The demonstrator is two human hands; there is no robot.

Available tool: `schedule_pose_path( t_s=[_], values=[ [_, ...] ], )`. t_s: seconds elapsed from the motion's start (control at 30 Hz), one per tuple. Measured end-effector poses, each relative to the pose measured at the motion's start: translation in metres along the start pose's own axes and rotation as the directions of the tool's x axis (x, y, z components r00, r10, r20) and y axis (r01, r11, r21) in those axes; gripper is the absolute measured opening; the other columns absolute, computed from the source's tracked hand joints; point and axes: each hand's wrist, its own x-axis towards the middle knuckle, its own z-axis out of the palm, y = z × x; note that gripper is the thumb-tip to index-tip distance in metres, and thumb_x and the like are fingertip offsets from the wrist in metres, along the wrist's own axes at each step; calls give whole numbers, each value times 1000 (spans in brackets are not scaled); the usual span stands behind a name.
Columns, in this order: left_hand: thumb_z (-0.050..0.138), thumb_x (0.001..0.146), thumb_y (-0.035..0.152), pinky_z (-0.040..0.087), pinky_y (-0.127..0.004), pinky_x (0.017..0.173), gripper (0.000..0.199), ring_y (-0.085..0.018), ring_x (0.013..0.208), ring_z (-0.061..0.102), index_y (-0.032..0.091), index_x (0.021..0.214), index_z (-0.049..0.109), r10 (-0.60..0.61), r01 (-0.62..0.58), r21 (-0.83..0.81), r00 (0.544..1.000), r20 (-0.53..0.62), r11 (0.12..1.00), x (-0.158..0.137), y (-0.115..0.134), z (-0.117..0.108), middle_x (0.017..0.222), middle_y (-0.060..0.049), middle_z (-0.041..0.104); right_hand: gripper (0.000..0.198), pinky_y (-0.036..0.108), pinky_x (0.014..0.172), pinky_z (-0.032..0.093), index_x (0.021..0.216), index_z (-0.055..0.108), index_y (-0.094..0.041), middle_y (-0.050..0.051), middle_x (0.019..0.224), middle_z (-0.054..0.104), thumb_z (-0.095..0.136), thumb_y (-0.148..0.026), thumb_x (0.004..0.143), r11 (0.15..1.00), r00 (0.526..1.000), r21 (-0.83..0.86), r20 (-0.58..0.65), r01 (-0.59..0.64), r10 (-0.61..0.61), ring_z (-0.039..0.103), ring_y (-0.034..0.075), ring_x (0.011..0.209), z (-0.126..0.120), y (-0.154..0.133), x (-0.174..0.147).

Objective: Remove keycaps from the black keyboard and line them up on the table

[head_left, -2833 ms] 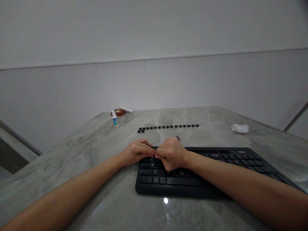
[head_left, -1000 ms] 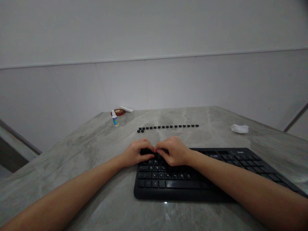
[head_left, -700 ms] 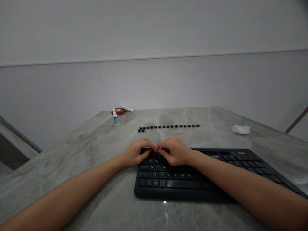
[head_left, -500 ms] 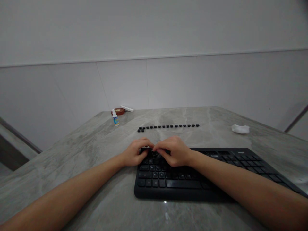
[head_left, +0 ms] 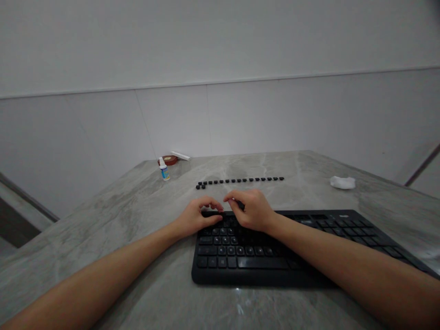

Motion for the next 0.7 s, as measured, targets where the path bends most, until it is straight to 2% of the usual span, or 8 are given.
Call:
schedule_pose_path(
  t_s=[0.1, 0.2, 0.37, 0.47, 0.6, 0.7],
  values=[
    [68, 75, 18, 47, -34, 79, 14, -17, 82, 59, 17, 87, 60, -9, 16, 50, 991, -133, 999, -1, -3, 0, 85, -2, 66, 21, 24, 54, 33, 87, 70, -21, 0, 58, 64, 51, -18, 79, 992, 994, -63, 13, -112, 113, 54, 12, 50, 0, 0, 1],
    [68, 75, 16, 46, -35, 82, 19, -17, 86, 57, 17, 91, 57, 54, -25, 140, 976, -209, 990, -2, -5, 1, 89, -2, 64, 20, 25, 54, 31, 87, 72, -23, 0, 57, 64, 54, -18, 78, 972, 975, -127, 86, -195, 207, 55, 14, 53, 0, 0, 3],
    [65, 77, 15, 46, -35, 82, 20, -19, 90, 55, 19, 96, 59, 219, -168, 265, 960, -176, 950, -5, -5, -1, 92, -3, 62, 18, 26, 55, 30, 91, 71, -26, 0, 63, 68, 57, -25, 79, 976, 964, -157, 194, -154, 183, 59, 15, 59, 3, -1, 4],
    [63, 80, 17, 46, -35, 82, 17, -20, 91, 54, 19, 97, 61, 260, -197, 318, 951, -169, 927, -4, -7, -3, 92, -4, 64, 19, 26, 55, 30, 92, 71, -26, 0, 64, 68, 58, -24, 79, 978, 963, -160, 211, -137, 169, 59, 15, 59, 3, -2, 3],
    [63, 82, 20, 44, -37, 83, 8, -20, 87, 56, 21, 89, 67, 193, -96, 371, 953, -234, 924, 2, -18, -7, 88, -2, 69, 19, 26, 56, 30, 91, 71, -26, 0, 64, 69, 57, -23, 79, 977, 959, -159, 222, -142, 176, 59, 15, 60, 3, -2, 3],
    [66, 78, 23, 44, -38, 83, 6, -21, 85, 60, 22, 82, 71, -19, 119, 348, 960, -280, 930, 6, -29, -9, 86, -1, 72, 19, 26, 56, 30, 91, 72, -26, 0, 64, 69, 56, -24, 79, 978, 953, -154, 249, -139, 175, 60, 16, 61, 2, -2, 3]
  ],
)
